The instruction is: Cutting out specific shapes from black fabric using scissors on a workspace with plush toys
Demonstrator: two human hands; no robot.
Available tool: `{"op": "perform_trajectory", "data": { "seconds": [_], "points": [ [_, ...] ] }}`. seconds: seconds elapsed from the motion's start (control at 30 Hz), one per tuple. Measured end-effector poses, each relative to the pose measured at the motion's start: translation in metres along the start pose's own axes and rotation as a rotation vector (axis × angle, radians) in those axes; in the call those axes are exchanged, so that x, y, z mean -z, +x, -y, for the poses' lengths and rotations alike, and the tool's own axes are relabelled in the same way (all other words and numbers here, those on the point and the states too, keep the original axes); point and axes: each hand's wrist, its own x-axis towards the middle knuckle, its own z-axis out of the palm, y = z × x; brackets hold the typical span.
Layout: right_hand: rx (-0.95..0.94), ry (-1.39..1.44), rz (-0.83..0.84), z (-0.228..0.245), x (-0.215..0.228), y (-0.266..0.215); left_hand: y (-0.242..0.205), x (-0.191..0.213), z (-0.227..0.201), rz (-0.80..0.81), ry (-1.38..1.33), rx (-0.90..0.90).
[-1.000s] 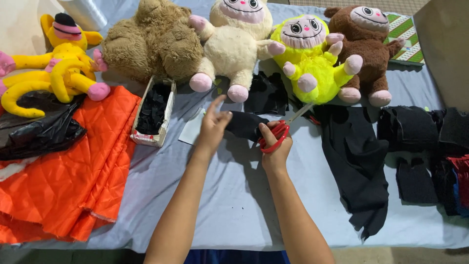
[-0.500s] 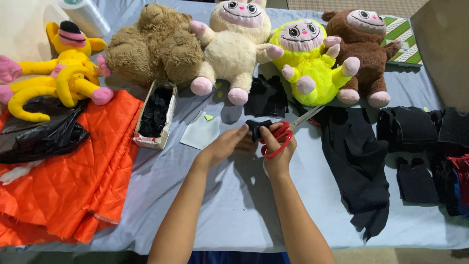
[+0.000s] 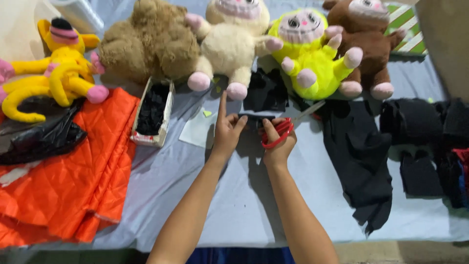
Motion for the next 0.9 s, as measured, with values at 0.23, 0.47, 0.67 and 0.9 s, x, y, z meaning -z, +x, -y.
{"op": "perform_trajectory", "data": {
  "seconds": [0.23,0.47,0.67,0.9],
  "points": [
    [-0.077,0.032,-0.003,-0.009,-0.007,-0.002,0.002,-0.004,-0.016,0.113,-0.029,0.115],
    [-0.050,0.012,0.061,-0.010,-0.008,-0.003,0.001,-0.001,-0.019,0.078,-0.001,0.067],
    [-0.048,0.001,0.060,-0.013,-0.009,-0.003,0.004,-0.002,-0.011,0.071,0.015,0.068],
    [-0.032,-0.024,0.088,-0.011,-0.010,-0.005,0.005,0.000,-0.025,0.044,0.026,0.004]
  ]
}}
